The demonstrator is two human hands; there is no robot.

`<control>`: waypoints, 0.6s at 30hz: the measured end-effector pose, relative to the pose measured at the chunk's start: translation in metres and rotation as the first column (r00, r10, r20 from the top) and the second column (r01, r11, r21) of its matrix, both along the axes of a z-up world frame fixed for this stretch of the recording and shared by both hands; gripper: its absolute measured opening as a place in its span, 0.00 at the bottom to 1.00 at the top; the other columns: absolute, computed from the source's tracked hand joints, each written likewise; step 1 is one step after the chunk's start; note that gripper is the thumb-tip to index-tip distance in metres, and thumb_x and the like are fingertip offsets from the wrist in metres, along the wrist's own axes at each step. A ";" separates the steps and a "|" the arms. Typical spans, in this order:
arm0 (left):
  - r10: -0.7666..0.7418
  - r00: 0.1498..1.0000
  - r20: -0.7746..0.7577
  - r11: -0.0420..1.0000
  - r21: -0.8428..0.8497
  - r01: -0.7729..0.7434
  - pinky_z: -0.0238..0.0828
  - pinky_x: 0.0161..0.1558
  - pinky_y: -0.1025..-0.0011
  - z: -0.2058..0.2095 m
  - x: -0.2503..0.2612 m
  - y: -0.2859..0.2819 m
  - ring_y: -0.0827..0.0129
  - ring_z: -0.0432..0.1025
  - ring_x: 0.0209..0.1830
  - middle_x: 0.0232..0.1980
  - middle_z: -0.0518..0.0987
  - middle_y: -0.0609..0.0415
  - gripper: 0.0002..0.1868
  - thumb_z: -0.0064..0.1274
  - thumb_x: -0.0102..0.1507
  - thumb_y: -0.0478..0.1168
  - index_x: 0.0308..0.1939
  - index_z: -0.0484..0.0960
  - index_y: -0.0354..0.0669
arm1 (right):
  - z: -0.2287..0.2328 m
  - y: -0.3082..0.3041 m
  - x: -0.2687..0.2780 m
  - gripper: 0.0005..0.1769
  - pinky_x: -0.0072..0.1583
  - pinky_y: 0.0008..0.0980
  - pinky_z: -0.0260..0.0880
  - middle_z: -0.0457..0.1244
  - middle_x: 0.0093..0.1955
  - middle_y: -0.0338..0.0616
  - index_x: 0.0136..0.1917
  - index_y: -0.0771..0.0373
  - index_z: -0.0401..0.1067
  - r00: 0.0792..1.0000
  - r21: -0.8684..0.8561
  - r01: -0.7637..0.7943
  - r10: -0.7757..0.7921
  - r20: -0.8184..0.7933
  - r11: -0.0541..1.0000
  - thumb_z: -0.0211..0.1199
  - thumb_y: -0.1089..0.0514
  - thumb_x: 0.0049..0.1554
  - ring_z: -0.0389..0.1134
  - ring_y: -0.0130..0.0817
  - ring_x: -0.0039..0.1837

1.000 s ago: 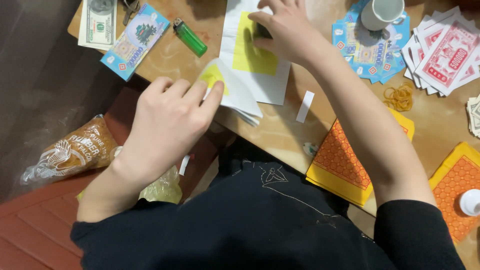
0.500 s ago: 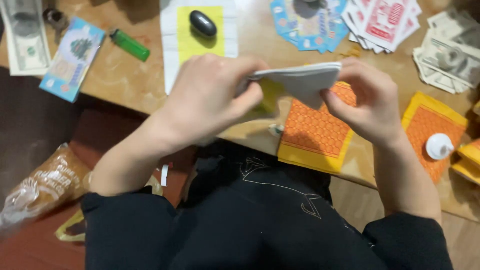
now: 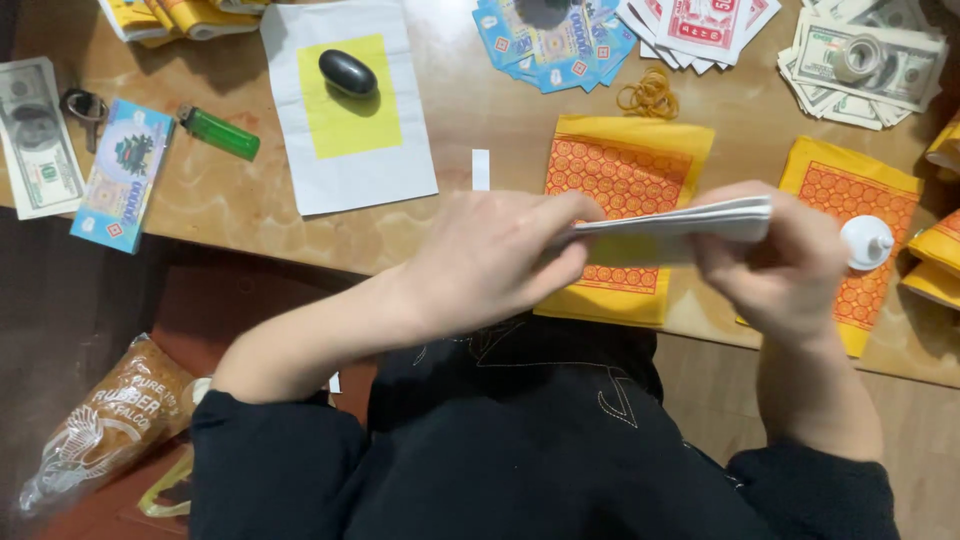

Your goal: Wrapping and bundling ritual paper with decorative covers and securing them with rubber bands.

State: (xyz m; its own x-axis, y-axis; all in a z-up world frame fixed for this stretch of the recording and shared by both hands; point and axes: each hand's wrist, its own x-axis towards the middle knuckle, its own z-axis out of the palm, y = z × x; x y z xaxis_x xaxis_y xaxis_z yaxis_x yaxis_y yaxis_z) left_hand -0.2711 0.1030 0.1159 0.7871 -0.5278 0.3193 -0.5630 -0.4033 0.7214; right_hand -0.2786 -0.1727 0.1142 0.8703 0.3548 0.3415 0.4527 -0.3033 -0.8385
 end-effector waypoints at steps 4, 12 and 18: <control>-0.080 0.960 -0.267 0.997 -0.013 0.080 0.72 0.32 0.60 -0.042 -0.012 -0.015 0.58 0.78 0.30 0.31 0.81 0.51 0.09 0.55 0.66 0.43 0.47 0.81 0.45 | -0.005 -0.054 0.011 0.12 0.46 0.27 0.71 0.69 0.48 0.50 0.56 0.72 0.74 0.953 -0.172 0.252 -0.275 -0.127 0.952 0.70 0.70 0.58 0.69 0.31 0.43; -0.368 0.299 -0.880 0.881 -0.433 -0.191 0.81 0.38 0.68 -0.150 -0.051 -0.042 0.66 0.81 0.36 0.42 0.86 0.47 0.22 0.51 0.70 0.47 0.54 0.80 0.27 | -0.032 -0.005 0.113 0.21 0.49 0.37 0.72 0.71 0.47 0.50 0.59 0.66 0.77 0.917 -0.645 -0.194 -0.097 -0.387 0.739 0.68 0.51 0.58 0.73 0.38 0.46; -0.320 0.008 -0.947 0.903 -0.308 -0.298 0.83 0.33 0.70 -0.147 -0.055 -0.029 0.62 0.82 0.31 0.39 0.84 0.39 0.22 0.45 0.71 0.47 0.53 0.75 0.25 | -0.079 0.033 0.136 0.20 0.53 0.42 0.71 0.71 0.50 0.55 0.60 0.66 0.76 0.935 -0.673 -0.248 -0.010 -0.354 0.697 0.68 0.53 0.58 0.73 0.47 0.51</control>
